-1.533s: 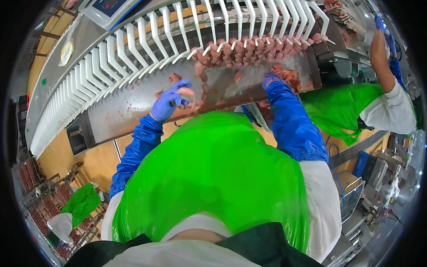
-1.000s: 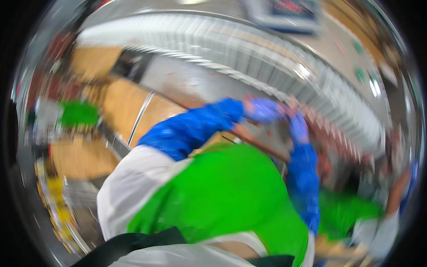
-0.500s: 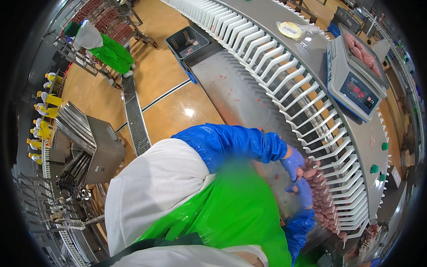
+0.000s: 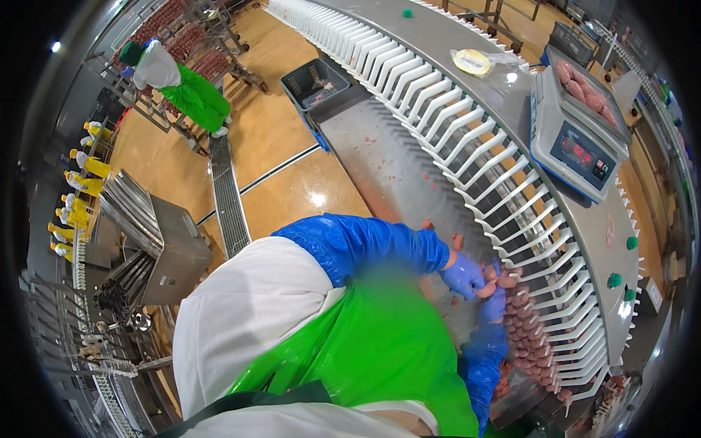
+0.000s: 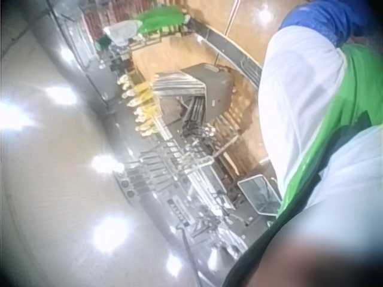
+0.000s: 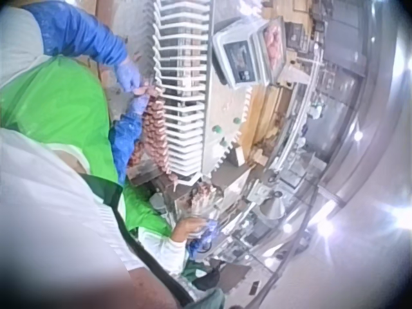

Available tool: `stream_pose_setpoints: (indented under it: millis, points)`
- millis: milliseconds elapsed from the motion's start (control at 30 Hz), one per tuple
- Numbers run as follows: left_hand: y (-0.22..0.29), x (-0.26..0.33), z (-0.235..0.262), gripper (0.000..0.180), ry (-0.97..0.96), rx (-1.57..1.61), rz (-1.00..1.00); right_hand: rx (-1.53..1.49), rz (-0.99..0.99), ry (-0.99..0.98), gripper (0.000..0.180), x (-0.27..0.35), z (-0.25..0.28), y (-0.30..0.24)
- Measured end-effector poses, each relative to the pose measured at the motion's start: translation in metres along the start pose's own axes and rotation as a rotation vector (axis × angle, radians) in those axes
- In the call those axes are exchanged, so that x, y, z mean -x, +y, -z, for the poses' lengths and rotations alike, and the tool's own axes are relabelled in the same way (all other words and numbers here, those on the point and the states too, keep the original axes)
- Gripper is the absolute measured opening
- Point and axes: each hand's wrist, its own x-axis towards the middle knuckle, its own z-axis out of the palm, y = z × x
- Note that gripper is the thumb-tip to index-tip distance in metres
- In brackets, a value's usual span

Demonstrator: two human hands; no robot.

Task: The person links small sausage segments by hand on a conveyor belt, forming continuous chains. They repeatedly pick up segments, twist them together, and place the linked sausages onto the moving belt.

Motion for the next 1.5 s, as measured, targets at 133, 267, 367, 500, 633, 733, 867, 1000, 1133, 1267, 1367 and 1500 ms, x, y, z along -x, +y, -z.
stream_pose_setpoints:
  millis: [133, 267, 367, 500, 633, 733, 867, 1000, 1133, 1267, 1367, 1500]
  points:
    - [-0.002, -0.007, -0.009, 0.033, 0.154, 0.097, 0.027, -0.359, 0.097, -0.244, 0.048, 0.005, 0.003, -0.001]
    - [-0.014, -0.017, -0.001, 0.039, 0.263, -0.033, 0.072, 0.585, 0.118, -0.055, 0.048, 0.044, 0.037, -0.006]
    - [-0.031, -0.034, -0.006, 0.044, 0.329, -0.047, 0.120, -0.101, -0.032, 0.092, 0.047, 0.096, 0.091, 0.004]
    - [-0.086, -0.045, -0.031, 0.044, 0.400, -0.131, -0.060, -0.085, 0.076, 0.281, 0.045, 0.167, 0.167, 0.042]
    - [-0.146, -0.016, -0.060, 0.047, 0.575, 0.109, -0.034, 0.108, 0.365, 0.593, 0.041, 0.258, 0.213, 0.045]
    - [-0.152, 0.032, -0.059, 0.044, 0.591, -0.014, 0.178, -0.063, 0.354, 1.035, 0.031, 0.295, 0.229, -0.001]
    - [-0.120, 0.072, -0.073, 0.043, 0.693, 0.482, 0.554, 0.099, 0.498, 1.219, 0.027, 0.320, 0.263, -0.079]
    - [-0.077, 0.079, -0.079, 0.043, 0.777, 0.370, 0.536, 0.218, 0.601, 1.265, 0.029, 0.326, 0.332, -0.133]
    - [-0.047, 0.099, -0.085, 0.042, 0.776, 0.279, 0.538, 0.266, 0.651, 1.145, 0.032, 0.298, 0.402, -0.186]
    - [-0.025, 0.132, -0.100, 0.042, 0.816, 0.289, 0.652, 0.606, 0.495, 1.167, 0.038, 0.262, 0.437, -0.230]
    - [-0.008, 0.155, -0.110, 0.040, 0.822, 0.255, 0.696, 0.979, 0.370, 1.159, 0.032, 0.250, 0.458, -0.246]
    - [0.004, 0.178, -0.121, 0.038, 0.912, 0.364, 0.708, 1.181, 0.371, 0.948, 0.023, 0.233, 0.494, -0.242]
